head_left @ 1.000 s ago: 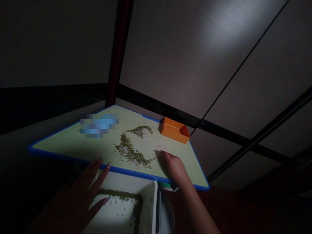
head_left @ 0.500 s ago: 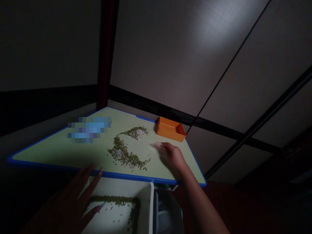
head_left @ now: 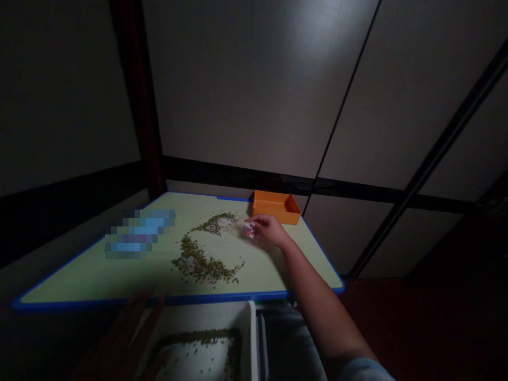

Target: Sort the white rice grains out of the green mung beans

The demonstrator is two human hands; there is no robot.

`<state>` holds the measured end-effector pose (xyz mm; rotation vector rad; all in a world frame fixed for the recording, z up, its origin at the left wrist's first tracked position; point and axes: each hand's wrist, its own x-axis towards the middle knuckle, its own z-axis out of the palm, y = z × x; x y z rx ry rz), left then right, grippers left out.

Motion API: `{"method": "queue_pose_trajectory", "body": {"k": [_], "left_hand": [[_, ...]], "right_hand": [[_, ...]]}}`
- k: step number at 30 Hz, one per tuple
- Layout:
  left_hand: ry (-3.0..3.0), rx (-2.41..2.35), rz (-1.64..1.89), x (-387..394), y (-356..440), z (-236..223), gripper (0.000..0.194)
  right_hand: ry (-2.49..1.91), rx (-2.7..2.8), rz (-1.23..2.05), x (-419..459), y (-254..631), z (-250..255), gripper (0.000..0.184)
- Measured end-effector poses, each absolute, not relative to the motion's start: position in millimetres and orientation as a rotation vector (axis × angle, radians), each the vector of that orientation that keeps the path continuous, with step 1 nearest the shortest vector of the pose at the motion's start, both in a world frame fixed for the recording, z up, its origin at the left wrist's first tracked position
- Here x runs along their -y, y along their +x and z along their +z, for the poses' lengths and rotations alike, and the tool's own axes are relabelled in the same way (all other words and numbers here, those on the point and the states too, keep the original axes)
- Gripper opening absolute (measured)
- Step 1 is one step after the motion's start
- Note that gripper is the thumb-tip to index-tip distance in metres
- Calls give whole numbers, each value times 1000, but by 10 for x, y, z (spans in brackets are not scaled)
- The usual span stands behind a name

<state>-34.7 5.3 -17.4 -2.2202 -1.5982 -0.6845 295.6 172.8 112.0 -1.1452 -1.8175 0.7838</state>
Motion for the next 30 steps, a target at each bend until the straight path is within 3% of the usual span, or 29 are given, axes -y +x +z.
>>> {"method": "queue_pose_trajectory", "body": {"k": [11, 17, 23, 30], "left_hand": [[-2228, 1535, -535, -79, -426, -102, 80], [-2220, 1466, -509, -77, -426, -74, 78], [-2224, 1424, -490, -76, -440, -47, 77], [-2214, 1378, -470, -83, -443, -1, 76]], "right_hand": [[-1133, 2015, 907, -1628, 2962, 958, 18], [-1229, 2130, 543, -1706, 2957, 885, 17], [-1352, 2097, 412, -1727, 3035, 919, 19], [-1301, 1828, 686, -1726, 3099, 967, 19]]}}
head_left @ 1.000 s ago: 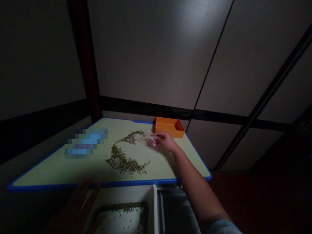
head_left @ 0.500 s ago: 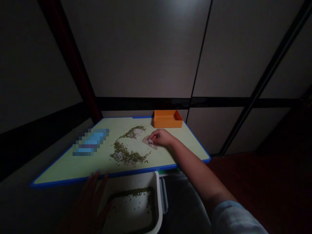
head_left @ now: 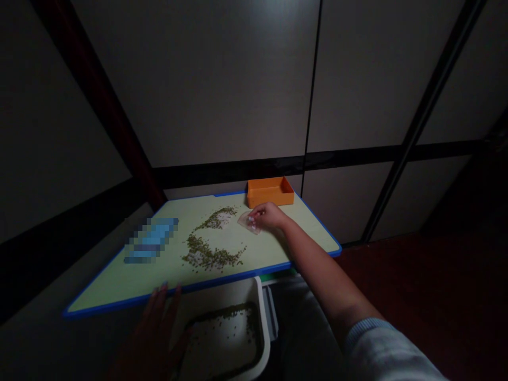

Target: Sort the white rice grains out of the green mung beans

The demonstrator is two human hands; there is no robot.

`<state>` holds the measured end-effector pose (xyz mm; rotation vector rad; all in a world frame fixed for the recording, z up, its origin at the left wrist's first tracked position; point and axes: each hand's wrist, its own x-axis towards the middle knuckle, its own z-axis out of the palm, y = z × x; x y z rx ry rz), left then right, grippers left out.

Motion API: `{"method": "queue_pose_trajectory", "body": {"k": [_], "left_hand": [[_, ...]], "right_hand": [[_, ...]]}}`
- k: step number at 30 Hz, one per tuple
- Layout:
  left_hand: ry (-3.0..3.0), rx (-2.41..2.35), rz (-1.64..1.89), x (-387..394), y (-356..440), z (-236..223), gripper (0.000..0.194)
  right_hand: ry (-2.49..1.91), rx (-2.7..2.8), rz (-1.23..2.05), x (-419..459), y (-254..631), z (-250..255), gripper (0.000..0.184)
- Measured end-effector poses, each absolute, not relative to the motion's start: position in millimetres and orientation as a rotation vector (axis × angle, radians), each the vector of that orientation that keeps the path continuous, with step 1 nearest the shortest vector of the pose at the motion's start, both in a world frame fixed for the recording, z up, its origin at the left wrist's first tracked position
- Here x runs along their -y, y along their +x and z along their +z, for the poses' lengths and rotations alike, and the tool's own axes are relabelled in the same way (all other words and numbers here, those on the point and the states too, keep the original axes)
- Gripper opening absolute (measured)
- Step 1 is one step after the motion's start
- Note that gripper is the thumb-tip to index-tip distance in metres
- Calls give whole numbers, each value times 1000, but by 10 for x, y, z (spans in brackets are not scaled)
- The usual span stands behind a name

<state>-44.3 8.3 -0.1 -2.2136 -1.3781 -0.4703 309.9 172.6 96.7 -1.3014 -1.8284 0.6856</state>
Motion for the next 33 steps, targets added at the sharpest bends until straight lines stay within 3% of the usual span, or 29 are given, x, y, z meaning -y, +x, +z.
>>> {"method": "queue_pose_trajectory", "body": {"k": [5, 10, 19, 33], "left_hand": [[-2207, 1374, -473, -106, -465, -37, 76], [-2229, 1413, -483, -98, -480, -67, 72], [-2210, 1426, -512, -91, -451, -66, 73], [-2237, 1414, -525, -129, -469, -99, 72]], "right_hand": [[-1207, 1584, 799, -1729, 3250, 1052, 41], [-1225, 1542, 976, -1724, 3426, 1048, 3], [-1262, 1774, 1359, -1582, 3743, 1079, 24], [-1187, 1756, 1152, -1769, 3497, 886, 14]]}}
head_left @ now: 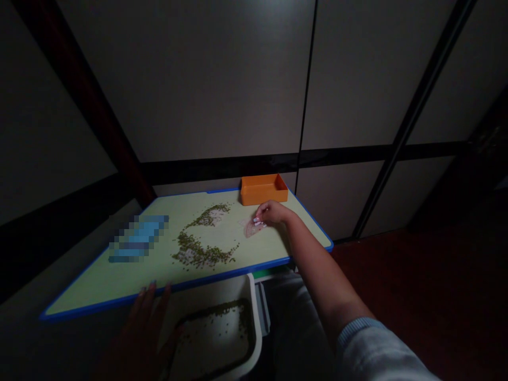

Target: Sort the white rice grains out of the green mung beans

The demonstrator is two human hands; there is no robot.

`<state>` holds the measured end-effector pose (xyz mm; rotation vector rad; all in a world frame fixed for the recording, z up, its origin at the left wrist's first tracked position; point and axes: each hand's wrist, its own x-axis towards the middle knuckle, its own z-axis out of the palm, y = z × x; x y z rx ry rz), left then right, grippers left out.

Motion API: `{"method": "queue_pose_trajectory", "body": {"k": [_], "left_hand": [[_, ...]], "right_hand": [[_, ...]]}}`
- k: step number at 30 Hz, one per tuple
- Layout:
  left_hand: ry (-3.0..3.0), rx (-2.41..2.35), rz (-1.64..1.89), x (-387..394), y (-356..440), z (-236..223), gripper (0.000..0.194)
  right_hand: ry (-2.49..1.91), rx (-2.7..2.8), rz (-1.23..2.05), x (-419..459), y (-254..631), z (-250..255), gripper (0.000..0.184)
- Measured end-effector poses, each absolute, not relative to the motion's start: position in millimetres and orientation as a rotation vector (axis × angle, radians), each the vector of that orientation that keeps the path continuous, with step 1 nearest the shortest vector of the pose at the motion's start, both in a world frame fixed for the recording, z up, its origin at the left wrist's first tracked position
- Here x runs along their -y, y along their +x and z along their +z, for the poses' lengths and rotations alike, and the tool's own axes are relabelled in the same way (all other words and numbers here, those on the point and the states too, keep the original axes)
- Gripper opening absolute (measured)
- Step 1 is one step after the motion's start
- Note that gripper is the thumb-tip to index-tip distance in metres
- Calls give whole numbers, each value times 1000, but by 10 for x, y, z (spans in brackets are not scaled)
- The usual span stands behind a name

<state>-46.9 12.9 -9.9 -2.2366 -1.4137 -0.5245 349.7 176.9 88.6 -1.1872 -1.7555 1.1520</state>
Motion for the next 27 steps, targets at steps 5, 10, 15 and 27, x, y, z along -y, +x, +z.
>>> {"method": "queue_pose_trajectory", "body": {"k": [5, 10, 15, 27], "left_hand": [[-2231, 1419, -551, -129, -470, -109, 73], [-2235, 1443, -542, -134, -471, -123, 72], [-2211, 1399, -573, -146, -473, -132, 74], [-2250, 1512, -523, -108, -453, -87, 73]], "right_hand": [[-1120, 1717, 1143, -1815, 3396, 820, 20], [-1115, 1619, 1096, -1771, 3363, 850, 23], [-1244, 1523, 711, -1780, 3422, 948, 19], [-1578, 1745, 272, -1858, 3444, 845, 13]]}}
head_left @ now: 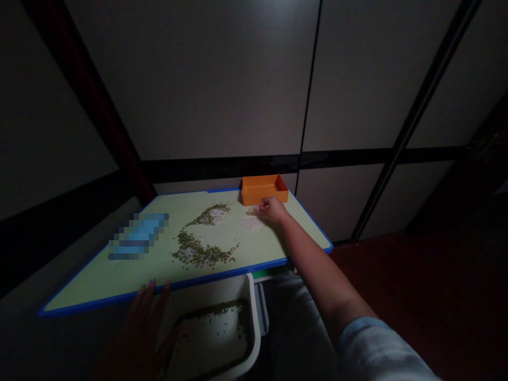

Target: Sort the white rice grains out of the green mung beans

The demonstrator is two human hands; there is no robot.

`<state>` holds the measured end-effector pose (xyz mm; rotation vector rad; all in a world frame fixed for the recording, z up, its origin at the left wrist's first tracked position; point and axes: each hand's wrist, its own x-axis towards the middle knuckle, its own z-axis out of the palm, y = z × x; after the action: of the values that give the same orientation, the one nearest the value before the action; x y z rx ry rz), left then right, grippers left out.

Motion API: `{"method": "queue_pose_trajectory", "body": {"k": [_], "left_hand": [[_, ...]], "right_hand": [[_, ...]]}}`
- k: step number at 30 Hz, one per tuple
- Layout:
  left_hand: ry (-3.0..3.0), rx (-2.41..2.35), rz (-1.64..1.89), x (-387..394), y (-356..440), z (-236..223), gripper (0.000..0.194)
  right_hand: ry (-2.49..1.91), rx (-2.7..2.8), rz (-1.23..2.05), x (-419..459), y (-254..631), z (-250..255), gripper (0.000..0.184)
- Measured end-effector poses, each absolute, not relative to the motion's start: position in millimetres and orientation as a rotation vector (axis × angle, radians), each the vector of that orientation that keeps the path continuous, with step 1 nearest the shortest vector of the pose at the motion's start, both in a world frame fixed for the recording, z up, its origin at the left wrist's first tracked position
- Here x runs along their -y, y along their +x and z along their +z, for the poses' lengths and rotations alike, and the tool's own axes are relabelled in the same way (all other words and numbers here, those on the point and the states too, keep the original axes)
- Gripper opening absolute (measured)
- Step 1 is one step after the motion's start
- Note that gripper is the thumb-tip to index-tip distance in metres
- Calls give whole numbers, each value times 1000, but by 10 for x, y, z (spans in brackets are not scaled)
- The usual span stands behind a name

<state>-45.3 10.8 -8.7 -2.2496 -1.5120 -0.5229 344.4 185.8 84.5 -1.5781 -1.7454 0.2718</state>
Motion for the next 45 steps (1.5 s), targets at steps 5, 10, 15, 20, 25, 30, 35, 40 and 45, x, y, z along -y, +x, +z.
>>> {"method": "queue_pose_trajectory", "body": {"k": [5, 10, 15, 20, 25, 30, 35, 40, 45], "left_hand": [[-2248, 1498, -505, -125, -469, -128, 75], [-2248, 1475, -534, -99, -451, -95, 74], [-2237, 1469, -516, -88, -428, -63, 75], [-2236, 1479, -526, -102, -425, -73, 74], [-2241, 1517, -527, -93, -414, -68, 73], [-2247, 1493, -510, -93, -432, -73, 75], [-2244, 1472, -513, -101, -446, -84, 76], [-2253, 1521, -525, -95, -418, -56, 73], [-2255, 1541, -523, -102, -420, -66, 73]], "right_hand": [[-1483, 1778, 456, -1827, 3386, 823, 17], [-1415, 1738, 407, -1853, 3422, 851, 16], [-1548, 1701, 244, -1899, 3483, 845, 13], [-1605, 1743, 241, -1899, 3433, 778, 13], [-1543, 1824, 337, -1905, 3367, 740, 19], [-1417, 1909, 470, -1911, 3311, 721, 26], [-1358, 1920, 565, -1877, 3283, 726, 33], [-1351, 1894, 626, -1832, 3275, 757, 42], [-1339, 1879, 687, -1822, 3287, 767, 47]]}}
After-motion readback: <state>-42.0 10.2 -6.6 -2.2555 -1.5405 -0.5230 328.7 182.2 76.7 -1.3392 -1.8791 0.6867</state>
